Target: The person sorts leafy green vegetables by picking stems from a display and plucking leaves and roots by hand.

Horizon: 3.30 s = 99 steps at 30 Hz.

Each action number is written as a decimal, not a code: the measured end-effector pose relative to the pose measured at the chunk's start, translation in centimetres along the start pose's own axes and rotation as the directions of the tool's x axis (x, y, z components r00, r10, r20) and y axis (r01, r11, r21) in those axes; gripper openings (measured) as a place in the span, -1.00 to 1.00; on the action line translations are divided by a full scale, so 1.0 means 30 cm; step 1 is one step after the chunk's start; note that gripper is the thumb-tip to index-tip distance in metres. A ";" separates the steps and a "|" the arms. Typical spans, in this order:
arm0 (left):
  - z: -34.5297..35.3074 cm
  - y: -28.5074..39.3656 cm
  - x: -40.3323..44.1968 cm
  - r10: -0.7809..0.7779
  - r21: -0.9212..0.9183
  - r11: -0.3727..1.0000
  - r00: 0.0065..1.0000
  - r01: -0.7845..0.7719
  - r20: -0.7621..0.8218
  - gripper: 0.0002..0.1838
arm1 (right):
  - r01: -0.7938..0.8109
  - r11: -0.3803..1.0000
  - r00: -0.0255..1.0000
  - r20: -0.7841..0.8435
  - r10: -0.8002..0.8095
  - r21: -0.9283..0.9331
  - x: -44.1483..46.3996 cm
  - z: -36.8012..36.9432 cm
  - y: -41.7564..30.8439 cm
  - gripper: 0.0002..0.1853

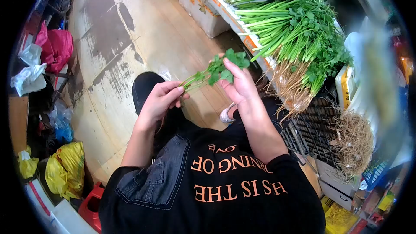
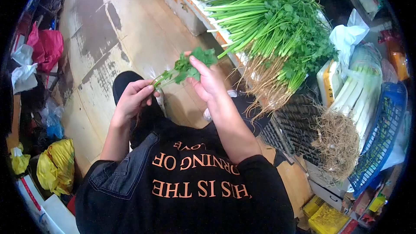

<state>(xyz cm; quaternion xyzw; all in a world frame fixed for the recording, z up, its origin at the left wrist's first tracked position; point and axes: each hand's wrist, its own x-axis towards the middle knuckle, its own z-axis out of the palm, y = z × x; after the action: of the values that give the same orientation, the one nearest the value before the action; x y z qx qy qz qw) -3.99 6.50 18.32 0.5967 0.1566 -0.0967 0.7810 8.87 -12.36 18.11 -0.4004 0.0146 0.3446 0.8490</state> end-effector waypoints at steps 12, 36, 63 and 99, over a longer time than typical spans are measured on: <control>0.106 0.527 0.033 -0.021 0.733 0.646 0.954 -0.215 0.298 -0.78 | -0.258 0.925 0.944 -0.276 0.181 -0.277 -0.029 -0.541 0.365 -0.79; 0.491 0.865 0.903 0.642 0.954 -0.151 0.708 -0.258 0.294 -0.68 | 0.172 0.195 0.968 0.202 0.148 -0.966 -0.067 -0.473 0.358 -0.64; 0.693 0.475 0.750 0.172 0.681 0.617 0.912 -0.394 0.372 -0.73 | 0.051 -0.033 0.974 0.042 0.223 -0.998 -0.067 -0.529 0.417 -0.71; 0.121 0.028 0.256 0.129 -0.469 0.857 0.971 -0.212 -0.202 -0.71 | 0.026 0.732 1.000 0.029 -0.009 -0.681 -0.176 -0.069 0.092 -0.79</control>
<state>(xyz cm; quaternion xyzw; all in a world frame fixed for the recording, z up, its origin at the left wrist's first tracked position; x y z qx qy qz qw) 3.92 3.52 17.16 0.3981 0.1857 0.0649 0.8960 3.71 -15.60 16.43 -0.6794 -0.1264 0.3226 0.6468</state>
